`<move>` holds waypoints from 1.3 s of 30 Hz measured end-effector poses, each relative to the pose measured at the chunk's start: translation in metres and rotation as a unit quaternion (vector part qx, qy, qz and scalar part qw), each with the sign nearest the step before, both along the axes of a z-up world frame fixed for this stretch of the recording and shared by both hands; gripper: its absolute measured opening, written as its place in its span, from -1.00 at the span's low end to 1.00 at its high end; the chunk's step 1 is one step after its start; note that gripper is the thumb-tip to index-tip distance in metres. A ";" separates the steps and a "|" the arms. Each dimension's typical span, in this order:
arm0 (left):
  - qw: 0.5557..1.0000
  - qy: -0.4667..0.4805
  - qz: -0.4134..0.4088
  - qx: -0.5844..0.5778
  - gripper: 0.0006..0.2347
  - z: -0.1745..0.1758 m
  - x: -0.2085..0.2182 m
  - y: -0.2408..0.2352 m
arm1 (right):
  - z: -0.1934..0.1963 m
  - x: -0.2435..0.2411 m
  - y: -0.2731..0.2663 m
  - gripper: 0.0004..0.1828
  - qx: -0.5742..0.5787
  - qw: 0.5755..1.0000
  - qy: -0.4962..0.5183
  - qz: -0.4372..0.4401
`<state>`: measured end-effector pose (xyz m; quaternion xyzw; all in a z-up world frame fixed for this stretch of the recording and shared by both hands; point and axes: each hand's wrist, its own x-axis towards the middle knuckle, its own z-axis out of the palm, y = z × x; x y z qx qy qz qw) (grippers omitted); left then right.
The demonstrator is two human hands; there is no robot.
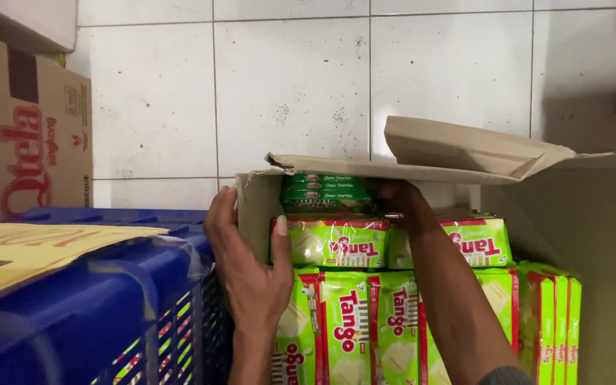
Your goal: The person transfers several green and white packages of food from a blue plastic crate into a large cardboard box, while another person assists by moving packages as well.
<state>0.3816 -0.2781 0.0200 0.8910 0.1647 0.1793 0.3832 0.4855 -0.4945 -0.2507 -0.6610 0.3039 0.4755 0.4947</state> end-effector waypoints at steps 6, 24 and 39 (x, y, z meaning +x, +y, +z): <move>1.000 -0.005 -0.006 0.003 -0.54 0.002 0.001 -0.001 | -0.017 -0.006 -0.010 -0.35 0.027 0.999 -0.006 -0.043; 0.998 -0.041 -0.013 -0.047 -0.50 -0.003 0.001 -0.008 | 0.217 0.018 0.023 -0.45 -0.256 0.856 -0.153 0.422; 0.974 -0.063 -0.179 -0.127 -0.67 0.235 -0.122 -0.027 | 0.324 -0.133 0.021 -0.36 0.103 0.754 -0.478 0.438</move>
